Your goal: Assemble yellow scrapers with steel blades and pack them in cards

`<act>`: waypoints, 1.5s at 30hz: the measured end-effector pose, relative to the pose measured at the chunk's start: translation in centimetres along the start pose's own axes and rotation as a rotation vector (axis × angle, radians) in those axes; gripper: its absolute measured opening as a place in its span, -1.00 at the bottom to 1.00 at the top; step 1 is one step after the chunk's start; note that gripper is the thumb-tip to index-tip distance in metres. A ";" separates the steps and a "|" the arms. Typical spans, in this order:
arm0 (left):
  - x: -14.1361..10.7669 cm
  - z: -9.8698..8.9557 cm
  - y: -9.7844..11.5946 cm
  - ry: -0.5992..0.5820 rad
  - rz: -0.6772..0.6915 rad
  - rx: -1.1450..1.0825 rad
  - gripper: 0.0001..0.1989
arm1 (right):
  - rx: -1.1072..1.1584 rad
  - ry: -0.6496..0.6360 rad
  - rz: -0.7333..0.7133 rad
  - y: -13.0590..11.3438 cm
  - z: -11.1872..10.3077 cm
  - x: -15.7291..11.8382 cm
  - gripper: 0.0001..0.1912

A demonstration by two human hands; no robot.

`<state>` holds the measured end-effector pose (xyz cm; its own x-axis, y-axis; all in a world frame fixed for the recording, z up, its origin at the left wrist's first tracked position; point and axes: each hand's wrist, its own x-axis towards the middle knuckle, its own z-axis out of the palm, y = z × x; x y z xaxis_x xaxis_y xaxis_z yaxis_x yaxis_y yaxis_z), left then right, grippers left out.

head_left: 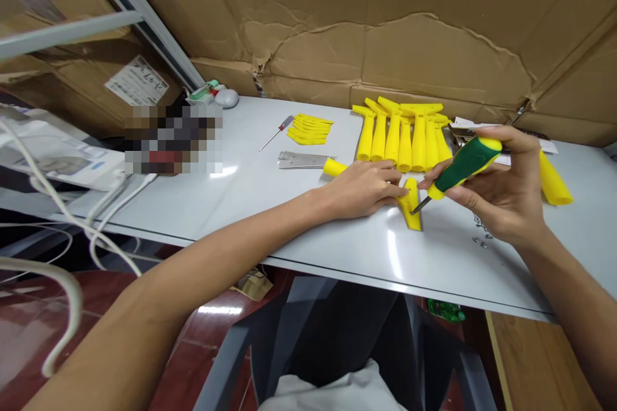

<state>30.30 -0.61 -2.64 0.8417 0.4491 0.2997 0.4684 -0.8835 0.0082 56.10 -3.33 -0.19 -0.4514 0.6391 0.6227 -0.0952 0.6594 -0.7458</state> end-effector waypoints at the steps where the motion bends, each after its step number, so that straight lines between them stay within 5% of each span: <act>1: 0.0 0.0 0.0 0.000 -0.001 -0.004 -0.72 | 0.005 0.007 0.001 0.2 0.0 0.0 -0.06; 45: 0.0 -0.2 -0.1 -0.006 -0.009 -0.017 -0.72 | -0.018 -0.009 -0.015 0.4 -0.5 -0.3 -0.10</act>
<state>30.23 -0.56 -2.44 0.8390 0.4578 0.2941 0.4716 -0.8814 0.0269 56.62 -3.08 -0.58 -0.4582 0.6257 0.6313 -0.0860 0.6758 -0.7321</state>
